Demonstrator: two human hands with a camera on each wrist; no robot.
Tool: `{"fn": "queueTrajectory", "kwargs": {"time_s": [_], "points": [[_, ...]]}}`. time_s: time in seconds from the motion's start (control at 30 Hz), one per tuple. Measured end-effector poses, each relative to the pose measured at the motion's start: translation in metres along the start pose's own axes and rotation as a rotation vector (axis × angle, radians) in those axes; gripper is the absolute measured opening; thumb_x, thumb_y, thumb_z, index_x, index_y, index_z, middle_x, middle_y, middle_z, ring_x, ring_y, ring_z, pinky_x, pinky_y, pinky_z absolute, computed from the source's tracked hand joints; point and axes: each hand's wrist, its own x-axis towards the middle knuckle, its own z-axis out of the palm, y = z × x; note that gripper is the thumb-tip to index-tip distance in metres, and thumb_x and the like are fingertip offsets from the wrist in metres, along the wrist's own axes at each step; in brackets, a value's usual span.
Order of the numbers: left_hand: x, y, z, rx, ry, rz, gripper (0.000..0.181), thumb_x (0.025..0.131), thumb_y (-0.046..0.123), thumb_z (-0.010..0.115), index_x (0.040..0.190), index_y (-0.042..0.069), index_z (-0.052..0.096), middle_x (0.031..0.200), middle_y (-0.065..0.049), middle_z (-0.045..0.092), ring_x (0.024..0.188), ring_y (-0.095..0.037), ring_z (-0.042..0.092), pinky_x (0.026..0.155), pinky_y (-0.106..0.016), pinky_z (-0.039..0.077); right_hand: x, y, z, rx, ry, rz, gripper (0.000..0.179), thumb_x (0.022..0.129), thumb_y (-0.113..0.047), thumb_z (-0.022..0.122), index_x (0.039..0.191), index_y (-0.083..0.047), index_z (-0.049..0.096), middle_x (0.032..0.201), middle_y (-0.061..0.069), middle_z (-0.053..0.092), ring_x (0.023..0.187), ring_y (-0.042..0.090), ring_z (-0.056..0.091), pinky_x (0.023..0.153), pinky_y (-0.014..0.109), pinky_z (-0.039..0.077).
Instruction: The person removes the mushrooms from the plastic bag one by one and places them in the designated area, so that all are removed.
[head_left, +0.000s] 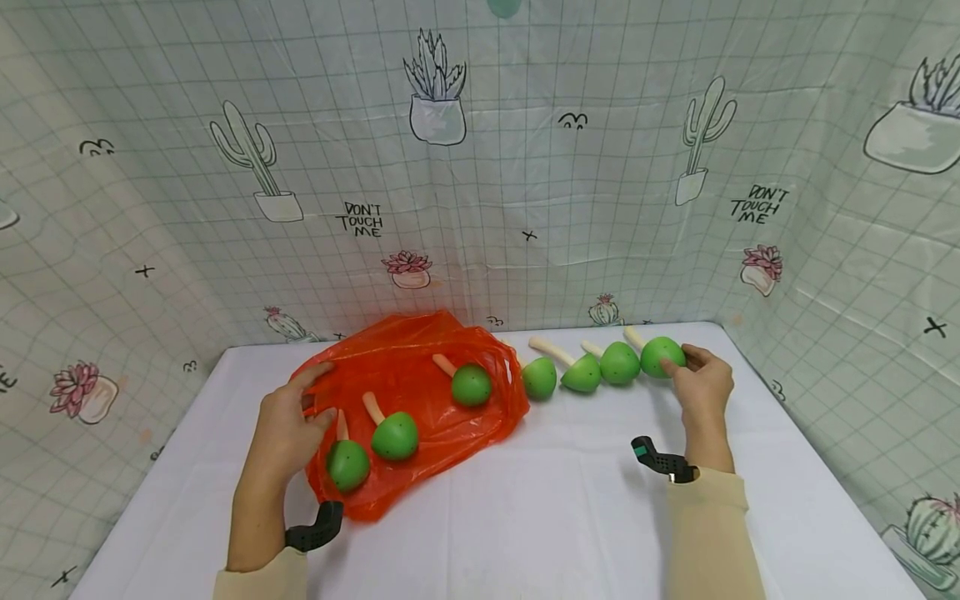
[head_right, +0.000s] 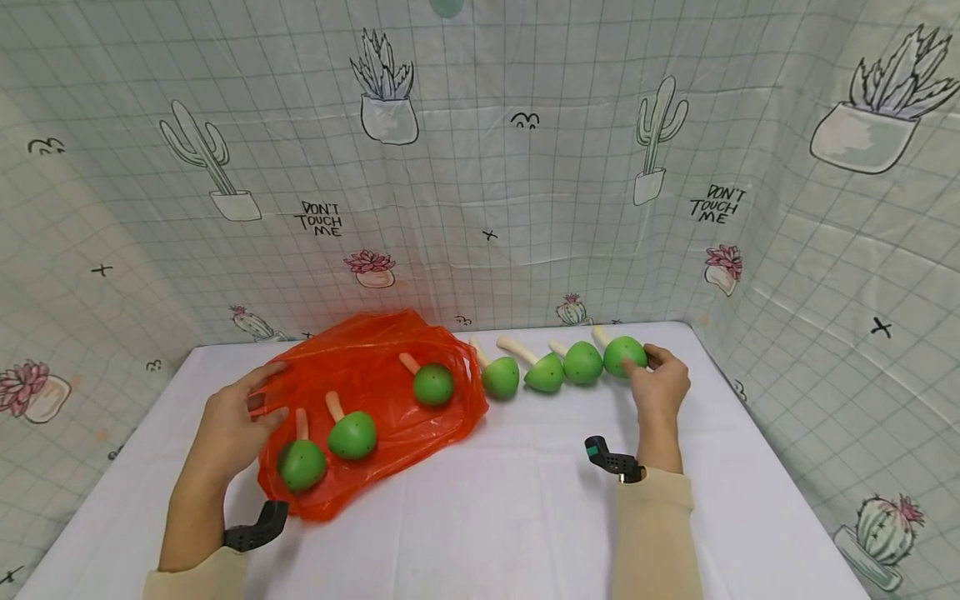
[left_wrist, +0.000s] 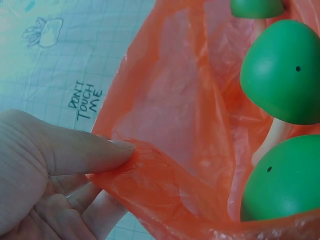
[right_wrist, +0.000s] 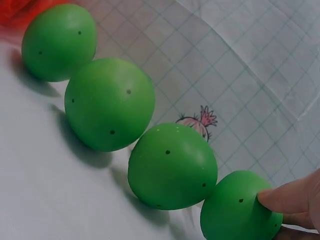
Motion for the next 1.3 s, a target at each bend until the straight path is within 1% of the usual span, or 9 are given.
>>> {"fn": "queueTrajectory", "kwargs": {"time_s": [0.23,0.37,0.57,0.8,1.07,1.3], "points": [[0.001,0.0,0.0,0.002,-0.001,-0.006,0.068,0.096,-0.007,0.068,0.158,0.003,0.044,0.151,-0.031,0.049,0.132,-0.054,0.054,0.097,-0.059,0.054,0.0,0.004,-0.001,0.01,-0.01,0.012,0.058,0.101,-0.003,0.067,0.155,0.001,0.047,0.158,0.023,0.047,0.147,0.036,0.044,0.12,0.043,0.04],[0.0,0.0,0.0,0.006,0.006,0.004,0.067,0.096,-0.007,0.068,0.158,0.002,0.044,0.15,-0.031,0.05,0.131,-0.054,0.054,0.096,-0.059,0.054,0.001,0.007,0.0,0.015,-0.017,0.015,0.059,0.1,0.0,0.066,0.155,0.002,0.046,0.158,0.024,0.047,0.147,0.037,0.044,0.122,0.044,0.038],[0.001,0.0,-0.002,0.011,0.014,0.022,0.065,0.096,-0.007,0.067,0.157,0.001,0.045,0.15,-0.032,0.05,0.131,-0.054,0.055,0.096,-0.059,0.054,0.004,0.009,0.002,-0.011,-0.021,0.0,0.059,0.099,0.002,0.066,0.155,0.003,0.046,0.157,0.025,0.047,0.147,0.038,0.044,0.122,0.045,0.038],[0.001,-0.001,-0.002,0.007,0.012,0.017,0.066,0.096,-0.007,0.067,0.157,0.001,0.044,0.15,-0.032,0.05,0.131,-0.055,0.055,0.095,-0.059,0.054,0.004,0.008,0.002,-0.078,-0.042,-0.03,0.063,0.098,-0.002,0.068,0.156,0.003,0.045,0.159,0.026,0.044,0.149,0.041,0.039,0.124,0.049,0.034],[0.001,-0.001,-0.002,0.011,0.016,0.02,0.066,0.096,-0.008,0.067,0.157,0.001,0.045,0.149,-0.032,0.051,0.131,-0.055,0.055,0.096,-0.059,0.054,0.002,0.006,0.005,-0.119,-0.002,-0.055,0.061,0.099,-0.007,0.069,0.156,0.001,0.047,0.158,0.026,0.045,0.149,0.042,0.037,0.123,0.052,0.034],[0.0,0.0,-0.002,0.007,0.016,0.009,0.066,0.096,-0.008,0.067,0.158,0.002,0.044,0.15,-0.032,0.05,0.131,-0.054,0.054,0.096,-0.059,0.054,-0.003,-0.002,0.008,-0.11,0.032,-0.104,0.06,0.097,-0.007,0.07,0.153,0.001,0.05,0.157,0.023,0.049,0.148,0.039,0.041,0.123,0.05,0.034]]}}
